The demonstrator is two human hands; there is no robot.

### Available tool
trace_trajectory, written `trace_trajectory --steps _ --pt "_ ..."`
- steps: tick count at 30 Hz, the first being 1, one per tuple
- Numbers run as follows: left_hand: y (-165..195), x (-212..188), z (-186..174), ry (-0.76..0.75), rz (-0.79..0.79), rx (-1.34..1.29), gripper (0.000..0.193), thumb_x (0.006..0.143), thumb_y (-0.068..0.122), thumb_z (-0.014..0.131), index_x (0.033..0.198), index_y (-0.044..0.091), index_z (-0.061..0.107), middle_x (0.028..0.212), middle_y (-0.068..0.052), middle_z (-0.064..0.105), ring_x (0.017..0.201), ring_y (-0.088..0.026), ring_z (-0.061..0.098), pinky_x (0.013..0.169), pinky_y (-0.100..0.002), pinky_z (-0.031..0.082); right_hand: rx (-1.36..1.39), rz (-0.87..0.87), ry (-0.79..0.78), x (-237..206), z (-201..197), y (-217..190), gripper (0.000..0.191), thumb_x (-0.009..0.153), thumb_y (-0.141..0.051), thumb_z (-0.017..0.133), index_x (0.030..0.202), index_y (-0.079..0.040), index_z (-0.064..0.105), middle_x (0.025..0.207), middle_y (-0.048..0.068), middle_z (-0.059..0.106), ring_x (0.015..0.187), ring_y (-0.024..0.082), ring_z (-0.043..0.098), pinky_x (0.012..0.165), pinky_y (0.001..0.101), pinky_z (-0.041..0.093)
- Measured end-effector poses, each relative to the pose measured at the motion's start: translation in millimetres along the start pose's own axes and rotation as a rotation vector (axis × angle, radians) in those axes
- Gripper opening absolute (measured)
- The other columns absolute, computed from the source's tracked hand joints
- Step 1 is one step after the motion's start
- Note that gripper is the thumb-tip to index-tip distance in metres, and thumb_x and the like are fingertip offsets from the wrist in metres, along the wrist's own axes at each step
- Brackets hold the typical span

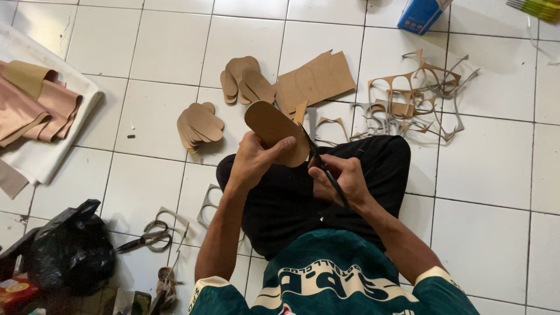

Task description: The person sits cross-legged on the workshop floor cutting insole shapes from sheets of stiff cardboard using scissors. They trim the curved edges of each cut piece, stack the finished insoles with a pile of similar pieces, and pick up new cardboard to continue cutting.

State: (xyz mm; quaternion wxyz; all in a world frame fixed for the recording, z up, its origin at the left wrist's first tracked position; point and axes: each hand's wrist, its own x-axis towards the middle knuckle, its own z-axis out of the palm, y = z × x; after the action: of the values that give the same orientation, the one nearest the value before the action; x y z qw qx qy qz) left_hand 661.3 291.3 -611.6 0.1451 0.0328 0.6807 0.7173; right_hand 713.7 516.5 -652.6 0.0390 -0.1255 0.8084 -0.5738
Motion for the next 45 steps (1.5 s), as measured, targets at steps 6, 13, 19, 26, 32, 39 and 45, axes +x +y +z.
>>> trace_trajectory --steps 6,13,19,26,32,39,45 --pt "-2 1 -4 -0.020 0.005 0.027 0.036 0.091 0.026 0.078 0.105 -0.007 0.072 0.092 -0.010 0.077 0.082 -0.014 0.074 0.072 -0.029 0.063 -0.042 0.027 -0.011 -2 -3 3 0.048 0.093 -0.054 0.068 0.093 -0.006 0.075 0.057 -0.004 0.057 0.048 0.005 0.045 0.045 0.0254 0.033" --pt "-7 3 -7 -0.040 0.012 0.015 0.034 0.091 0.024 0.079 0.106 -0.006 0.072 0.090 -0.007 0.075 0.080 -0.011 0.070 0.070 -0.026 0.058 -0.063 0.015 -0.018 -4 -4 6 0.044 0.094 -0.049 0.070 0.092 -0.006 0.075 0.054 -0.005 0.056 0.047 0.004 0.045 0.043 0.0253 0.032" --pt "-7 5 -9 -0.087 0.016 -0.030 0.034 0.091 0.021 0.080 0.107 -0.007 0.072 0.092 -0.006 0.075 0.081 -0.010 0.069 0.070 -0.026 0.058 -0.090 -0.015 -0.003 -4 -5 6 0.043 0.093 -0.047 0.072 0.093 -0.004 0.076 0.054 -0.003 0.058 0.046 0.005 0.048 0.043 0.0254 0.035" --pt "-5 7 -11 -0.110 -0.025 -0.025 0.037 0.090 0.021 0.080 0.108 -0.010 0.072 0.091 -0.011 0.076 0.078 -0.013 0.072 0.067 -0.027 0.061 -0.111 -0.050 -0.014 -4 -8 6 0.042 0.094 -0.046 0.071 0.090 -0.004 0.075 0.051 -0.002 0.056 0.044 0.005 0.049 0.041 0.0251 0.037" --pt "-4 8 -11 -0.125 -0.026 -0.062 0.039 0.089 0.021 0.080 0.110 -0.010 0.070 0.094 -0.013 0.076 0.081 -0.015 0.074 0.069 -0.028 0.063 -0.147 -0.074 -0.022 -5 -8 8 0.042 0.094 -0.045 0.070 0.085 -0.005 0.075 0.049 -0.003 0.055 0.040 0.006 0.046 0.038 0.0267 0.032" --pt "-5 8 -11 -0.118 -0.046 -0.068 0.038 0.089 0.020 0.080 0.110 -0.010 0.069 0.093 -0.013 0.076 0.080 -0.016 0.075 0.068 -0.029 0.063 -0.162 -0.083 -0.022 -5 -8 7 0.037 0.094 -0.040 0.072 0.083 -0.004 0.074 0.047 -0.001 0.055 0.039 0.006 0.047 0.037 0.0272 0.033" --pt "-6 9 -10 -0.107 -0.075 -0.065 0.039 0.088 0.022 0.081 0.109 -0.009 0.069 0.089 -0.013 0.076 0.075 -0.016 0.074 0.062 -0.029 0.063 -0.180 -0.111 -0.012 -6 -8 9 0.037 0.094 -0.039 0.072 0.084 -0.003 0.075 0.048 0.000 0.057 0.039 0.006 0.049 0.036 0.0272 0.035"
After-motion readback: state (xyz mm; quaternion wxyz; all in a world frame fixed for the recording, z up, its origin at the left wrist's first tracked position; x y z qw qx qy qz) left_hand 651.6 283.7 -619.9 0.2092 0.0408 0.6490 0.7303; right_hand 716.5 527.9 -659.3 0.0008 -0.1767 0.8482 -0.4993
